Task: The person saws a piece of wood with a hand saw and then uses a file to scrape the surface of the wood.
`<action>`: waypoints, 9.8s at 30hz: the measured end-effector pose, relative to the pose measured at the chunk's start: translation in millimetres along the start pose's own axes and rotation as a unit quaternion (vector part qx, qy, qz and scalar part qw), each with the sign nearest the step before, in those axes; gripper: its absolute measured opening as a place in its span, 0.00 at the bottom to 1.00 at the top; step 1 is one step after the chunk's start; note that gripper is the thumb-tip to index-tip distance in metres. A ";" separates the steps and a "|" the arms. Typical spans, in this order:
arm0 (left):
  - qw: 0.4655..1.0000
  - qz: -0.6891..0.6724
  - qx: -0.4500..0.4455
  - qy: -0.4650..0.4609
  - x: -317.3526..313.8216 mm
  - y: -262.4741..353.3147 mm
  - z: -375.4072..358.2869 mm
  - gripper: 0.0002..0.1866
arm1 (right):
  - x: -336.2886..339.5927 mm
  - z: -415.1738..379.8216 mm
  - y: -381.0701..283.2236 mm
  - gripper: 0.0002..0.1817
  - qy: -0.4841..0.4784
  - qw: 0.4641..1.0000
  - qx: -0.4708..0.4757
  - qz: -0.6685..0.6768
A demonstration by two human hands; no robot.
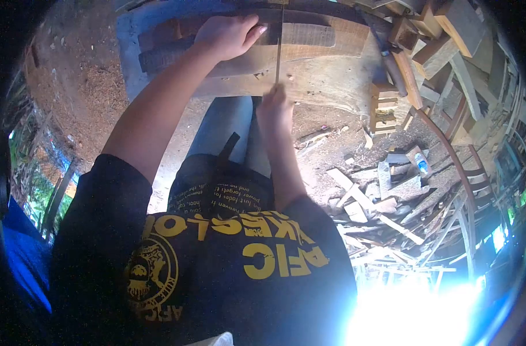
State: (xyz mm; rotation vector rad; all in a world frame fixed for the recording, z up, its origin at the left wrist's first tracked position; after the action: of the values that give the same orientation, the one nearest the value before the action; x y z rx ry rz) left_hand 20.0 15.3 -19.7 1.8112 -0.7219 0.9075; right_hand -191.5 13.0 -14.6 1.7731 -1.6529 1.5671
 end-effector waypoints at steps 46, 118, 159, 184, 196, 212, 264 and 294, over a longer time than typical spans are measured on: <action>0.986 -0.015 -0.160 0.045 16.4 2.0 -4.7 0.27 | 7.0 19.3 -13.9 0.12 -0.106 0.965 -0.109 0.215; 0.996 0.012 -0.089 0.010 11.5 2.6 -4.6 0.29 | 106.1 -33.7 -101.7 0.08 -0.250 0.919 0.288 -0.096; 0.998 -0.035 0.017 -0.048 23.2 12.2 -0.5 0.19 | 21.8 9.7 -20.6 0.11 -0.143 0.979 -0.132 0.052; 1.000 -0.028 0.002 -0.011 21.4 14.5 -1.9 0.20 | 1.4 54.7 -29.1 0.15 -0.070 0.984 -0.083 0.143; 0.995 0.060 -0.074 0.044 4.6 4.1 -3.8 0.24 | 14.8 -2.7 -19.8 0.11 -0.104 0.976 -0.145 0.127; 0.997 0.072 -0.030 0.010 4.9 8.7 -4.1 0.29 | 28.0 27.5 -30.0 0.15 -0.098 0.989 -0.107 0.016; 0.995 0.054 0.061 -0.065 6.2 13.9 -4.7 0.35 | -6.3 -12.1 7.8 0.09 -0.117 0.991 -0.054 0.042; 0.992 0.011 0.080 -0.097 14.0 17.3 3.5 0.31 | 3.9 -1.8 4.5 0.10 -0.126 0.990 -0.066 0.025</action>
State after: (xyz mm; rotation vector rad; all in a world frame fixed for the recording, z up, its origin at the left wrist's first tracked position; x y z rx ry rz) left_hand 15.0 4.4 -0.6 2.0586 -0.8111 0.8298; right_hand -197.0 10.7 -12.8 1.9382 -1.8789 1.2603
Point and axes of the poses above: each hand's wrist, its own z-axis towards the middle knuckle, its own x-axis out of the back of the hand, y = z × x, the point moved 1 cm from there along z, towards the middle knuckle, and after that the axes turned 10 degrees about -z, right-handed, at the moved point
